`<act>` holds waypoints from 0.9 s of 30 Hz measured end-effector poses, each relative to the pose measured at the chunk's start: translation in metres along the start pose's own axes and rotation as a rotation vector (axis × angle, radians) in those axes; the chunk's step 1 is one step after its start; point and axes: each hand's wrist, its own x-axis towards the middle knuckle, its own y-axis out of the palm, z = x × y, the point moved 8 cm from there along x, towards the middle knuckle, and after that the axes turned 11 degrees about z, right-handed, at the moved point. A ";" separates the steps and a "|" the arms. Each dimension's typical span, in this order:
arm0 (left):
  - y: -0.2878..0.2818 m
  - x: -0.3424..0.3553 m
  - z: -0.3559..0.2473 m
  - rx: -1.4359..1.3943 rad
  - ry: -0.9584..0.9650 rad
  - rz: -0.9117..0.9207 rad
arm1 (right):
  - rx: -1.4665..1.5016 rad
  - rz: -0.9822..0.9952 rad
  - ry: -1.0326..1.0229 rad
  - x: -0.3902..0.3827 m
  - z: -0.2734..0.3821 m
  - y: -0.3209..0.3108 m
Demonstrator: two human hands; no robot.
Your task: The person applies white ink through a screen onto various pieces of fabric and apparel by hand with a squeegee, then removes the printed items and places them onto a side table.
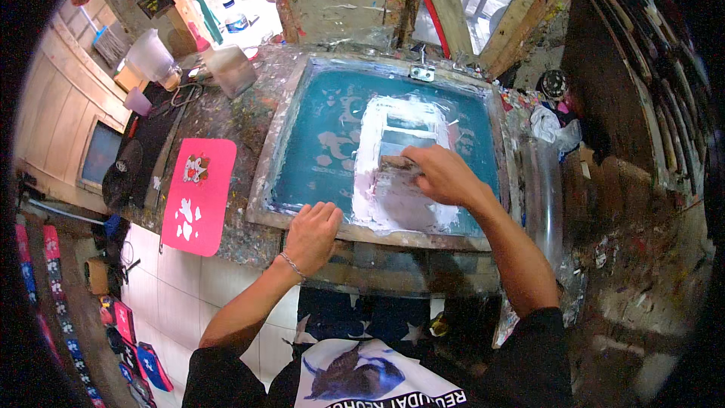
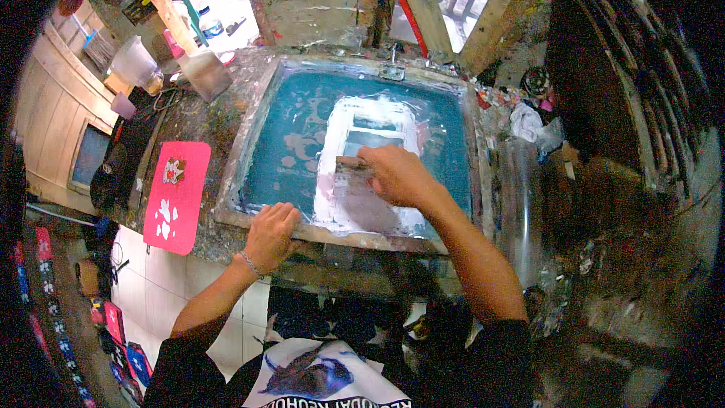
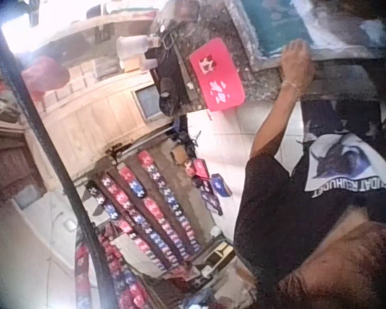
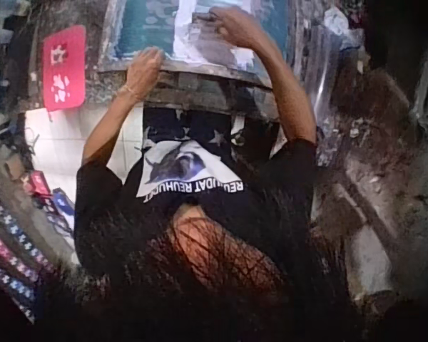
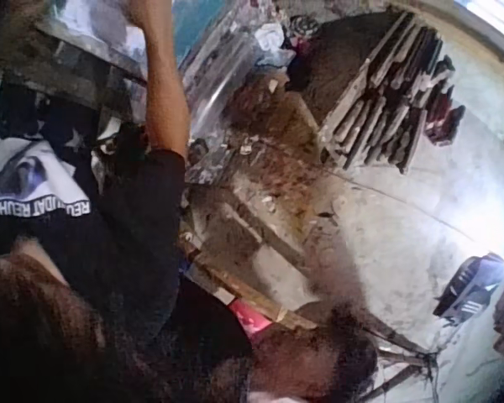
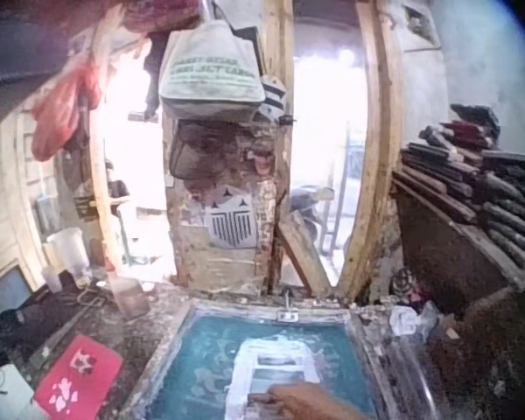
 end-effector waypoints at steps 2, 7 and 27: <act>-0.001 0.000 0.001 -0.016 -0.015 0.016 | 0.022 -0.076 -0.041 -0.017 0.015 0.003; 0.010 -0.001 0.004 -0.027 -0.041 0.085 | -0.183 -0.218 -0.015 -0.063 0.062 0.040; 0.040 0.002 0.015 -0.080 -0.059 0.162 | -0.228 -0.436 0.059 0.047 -0.043 0.010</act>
